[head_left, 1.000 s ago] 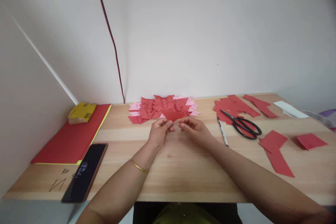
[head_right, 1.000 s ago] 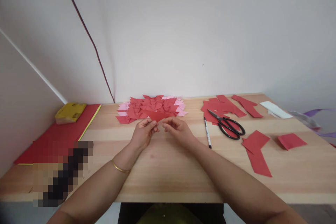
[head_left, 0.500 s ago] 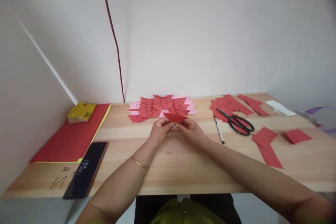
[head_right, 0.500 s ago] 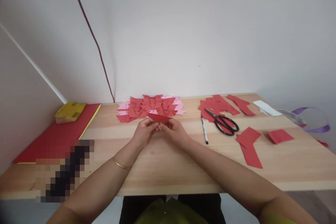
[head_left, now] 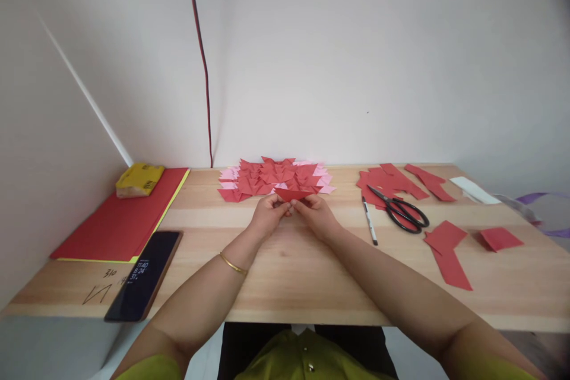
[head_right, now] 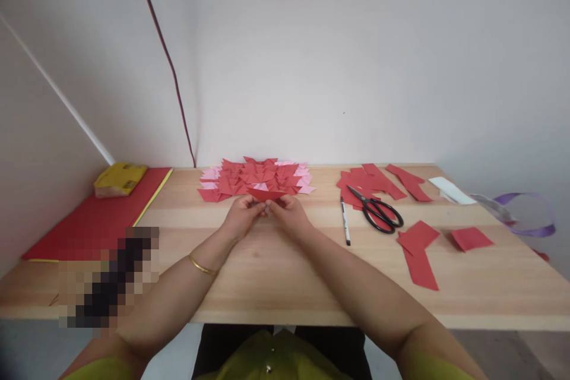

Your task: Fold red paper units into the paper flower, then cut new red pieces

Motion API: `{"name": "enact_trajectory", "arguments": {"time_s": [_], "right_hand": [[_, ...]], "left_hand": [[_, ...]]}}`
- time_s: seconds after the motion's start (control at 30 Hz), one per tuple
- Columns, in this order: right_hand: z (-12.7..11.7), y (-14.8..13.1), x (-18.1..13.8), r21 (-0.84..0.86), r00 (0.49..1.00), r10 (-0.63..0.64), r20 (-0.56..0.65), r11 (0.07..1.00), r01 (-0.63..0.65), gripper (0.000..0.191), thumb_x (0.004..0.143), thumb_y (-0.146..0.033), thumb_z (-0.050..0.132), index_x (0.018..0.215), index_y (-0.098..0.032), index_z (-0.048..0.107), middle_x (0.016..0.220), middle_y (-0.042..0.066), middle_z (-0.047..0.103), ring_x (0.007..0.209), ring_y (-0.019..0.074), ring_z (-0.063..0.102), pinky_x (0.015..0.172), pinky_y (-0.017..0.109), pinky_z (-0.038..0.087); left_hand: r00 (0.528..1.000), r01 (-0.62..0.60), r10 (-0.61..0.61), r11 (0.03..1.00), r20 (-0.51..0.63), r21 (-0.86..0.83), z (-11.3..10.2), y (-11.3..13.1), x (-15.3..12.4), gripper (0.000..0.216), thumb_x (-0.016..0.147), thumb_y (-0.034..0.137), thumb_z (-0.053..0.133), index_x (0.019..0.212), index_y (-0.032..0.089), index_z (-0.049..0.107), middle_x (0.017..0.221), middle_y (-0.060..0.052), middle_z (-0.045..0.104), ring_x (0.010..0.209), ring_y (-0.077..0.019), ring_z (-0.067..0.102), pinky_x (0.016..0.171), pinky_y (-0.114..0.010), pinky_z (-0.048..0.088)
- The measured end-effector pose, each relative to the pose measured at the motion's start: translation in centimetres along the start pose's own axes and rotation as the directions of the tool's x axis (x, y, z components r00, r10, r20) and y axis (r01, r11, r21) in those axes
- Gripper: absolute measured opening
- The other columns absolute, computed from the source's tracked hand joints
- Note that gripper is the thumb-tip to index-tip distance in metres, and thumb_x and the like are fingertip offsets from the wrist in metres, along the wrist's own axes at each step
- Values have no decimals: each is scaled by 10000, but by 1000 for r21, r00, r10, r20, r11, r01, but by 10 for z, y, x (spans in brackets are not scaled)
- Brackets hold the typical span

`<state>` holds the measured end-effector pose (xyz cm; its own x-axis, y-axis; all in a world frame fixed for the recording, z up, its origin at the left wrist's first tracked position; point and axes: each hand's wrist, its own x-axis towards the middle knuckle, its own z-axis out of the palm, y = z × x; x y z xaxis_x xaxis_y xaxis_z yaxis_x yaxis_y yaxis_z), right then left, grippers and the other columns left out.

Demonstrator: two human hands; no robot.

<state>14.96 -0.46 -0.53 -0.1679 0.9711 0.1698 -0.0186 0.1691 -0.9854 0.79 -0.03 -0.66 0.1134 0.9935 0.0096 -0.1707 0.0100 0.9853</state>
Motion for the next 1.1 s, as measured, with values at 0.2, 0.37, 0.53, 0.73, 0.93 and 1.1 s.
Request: {"name": "enact_trajectory", "arguments": {"time_s": [0.2, 0.37, 0.53, 0.73, 0.93, 1.1], "right_hand": [[-8, -1, 1, -6, 999, -9, 51, 1000, 10, 238, 783, -401, 607, 825, -174, 662, 791, 40, 677, 772, 178, 613, 767, 327, 489], [-7, 1, 2, 19, 998, -31, 61, 999, 30, 225, 784, -371, 610, 882, -174, 659, 854, 42, 677, 821, 175, 615, 794, 316, 480], [-8, -1, 1, -113, 995, -66, 68, 991, 74, 195, 821, -334, 555, 854, -157, 628, 806, 42, 644, 774, 164, 589, 741, 305, 468], [-9, -5, -1, -255, 992, -88, 90, 961, 108, 179, 830, -317, 527, 861, -156, 599, 778, 35, 635, 719, 160, 578, 672, 295, 454], [-9, -2, -1, -299, 985, -97, 140, 945, 135, 186, 848, -331, 505, 798, -172, 588, 727, 22, 623, 651, 143, 554, 605, 269, 423], [-9, -5, -1, -373, 991, -51, 125, 923, 95, 213, 850, -346, 497, 753, -168, 564, 664, 11, 583, 617, 142, 535, 589, 269, 402]], "left_hand": [[998, -65, 66, 994, -1, 85, -2, -1, 1, 216, 670, 262, 705, 836, 138, 643, 653, -10, 644, 591, -121, 593, 613, -254, 468], [997, -43, 47, 997, -58, 60, 0, 3, -1, 153, 668, 250, 697, 747, 134, 638, 609, -14, 641, 570, -116, 587, 597, -247, 454], [998, -23, 21, 999, -65, -31, 2, 8, -4, 161, 637, 249, 720, 706, 130, 635, 588, -2, 629, 558, -104, 570, 610, -245, 456], [994, -64, 63, 998, -84, 0, 1, 11, -4, 169, 653, 263, 725, 688, 127, 631, 573, -6, 626, 557, -104, 574, 609, -242, 449], [993, -75, 73, 997, -89, -18, 1, 10, -4, 192, 655, 275, 727, 641, 132, 600, 567, -5, 618, 559, -108, 572, 616, -253, 451], [982, -88, 70, 992, -174, -95, -6, 17, -1, 210, 628, 286, 750, 701, 144, 614, 562, 18, 605, 549, -93, 556, 610, -234, 447]]}}
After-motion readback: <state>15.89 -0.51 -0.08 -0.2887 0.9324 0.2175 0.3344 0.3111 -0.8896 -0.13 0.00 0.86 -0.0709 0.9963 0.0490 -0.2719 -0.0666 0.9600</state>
